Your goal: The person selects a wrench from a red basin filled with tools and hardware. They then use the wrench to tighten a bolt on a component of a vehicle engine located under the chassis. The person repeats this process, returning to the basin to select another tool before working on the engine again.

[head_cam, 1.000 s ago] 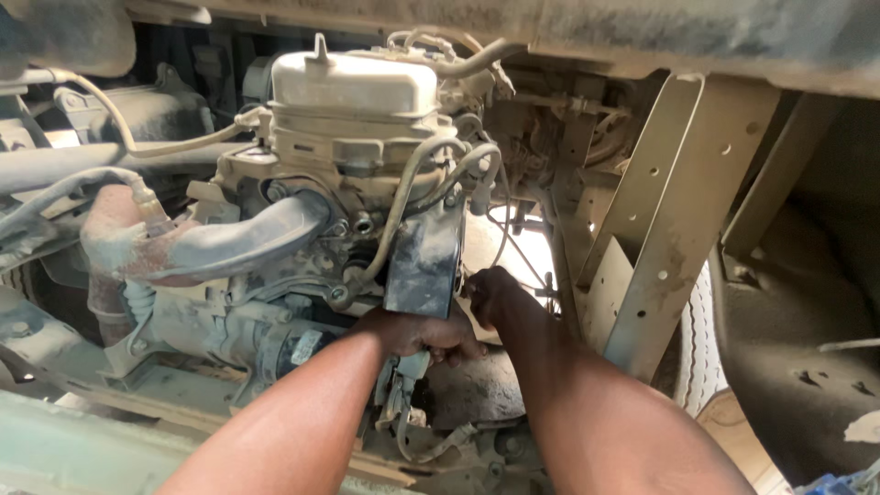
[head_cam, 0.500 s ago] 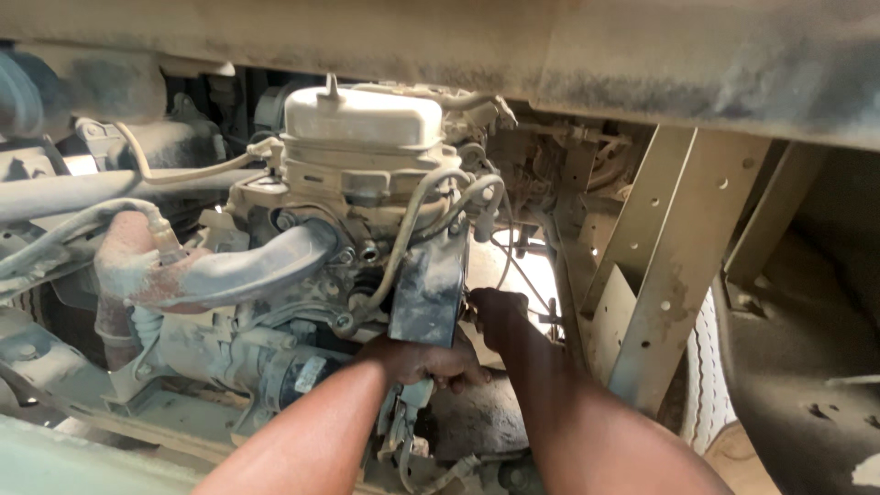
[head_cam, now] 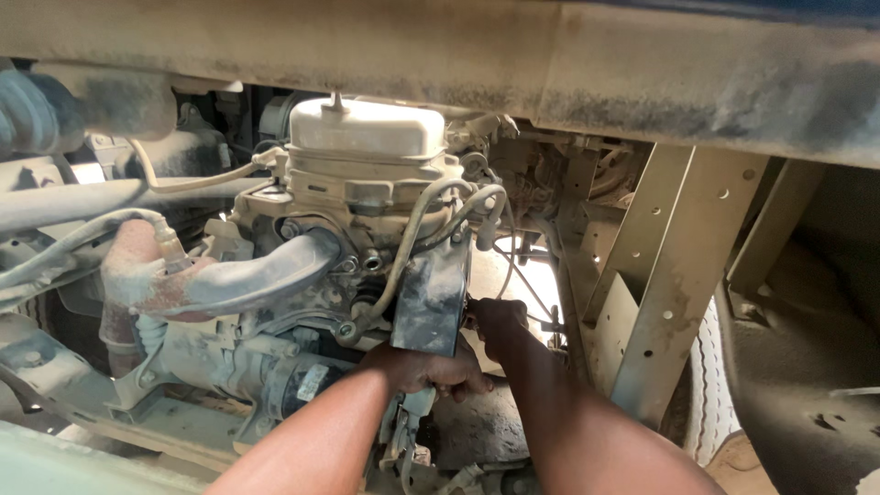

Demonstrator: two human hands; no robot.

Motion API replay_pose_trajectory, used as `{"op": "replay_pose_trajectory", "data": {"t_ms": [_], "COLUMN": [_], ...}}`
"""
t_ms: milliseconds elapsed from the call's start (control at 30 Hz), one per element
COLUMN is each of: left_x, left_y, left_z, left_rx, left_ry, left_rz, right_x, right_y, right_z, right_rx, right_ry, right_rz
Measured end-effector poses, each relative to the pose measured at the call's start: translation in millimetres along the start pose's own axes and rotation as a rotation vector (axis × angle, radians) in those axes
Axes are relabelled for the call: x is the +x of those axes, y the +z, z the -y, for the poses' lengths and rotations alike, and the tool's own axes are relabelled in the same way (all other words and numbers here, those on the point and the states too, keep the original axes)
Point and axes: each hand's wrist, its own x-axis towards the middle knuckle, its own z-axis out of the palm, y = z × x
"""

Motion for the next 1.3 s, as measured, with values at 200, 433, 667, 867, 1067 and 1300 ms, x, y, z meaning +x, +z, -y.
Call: {"op": "replay_pose_trajectory", "data": {"t_ms": [200, 433, 667, 867, 1067, 1300], "left_x": [-9.9, -13.0, -1.5, 1.2, 20.4, 33.5], "left_y": [-0.2, 1.4, 0.3, -4.3, -0.7, -0.2], "left_z": [-1.5, -6.0, 0.1, 1.0, 14.9, 22.4], "left_rx": [-0.035, 0.019, 0.039, 0.121, 0.084, 0.102], "left_ry": [0.068, 0.058, 0.089, 0.016, 0.066, 0.097], "left_rz": [-0.012, -0.014, -0.001, 0.008, 0.046, 0.100], "right_x": [-3.3, -16.0, 3.6, 54.4, 96.8, 116.8], "right_y": [-5.1, -11.2, -5.2, 2.2, 12.3, 23.6], "right_z": [6.8, 10.7, 6.5, -4.8, -34.4, -54.0], "right_rx": [-0.086, -0.167, -0.195, -0.173, -0.275, -0.457], "right_ry": [-0.063, -0.146, -0.162, -0.217, -0.340, -0.447], "right_rz": [0.015, -0.031, -0.009, -0.027, -0.059, -0.064]}}
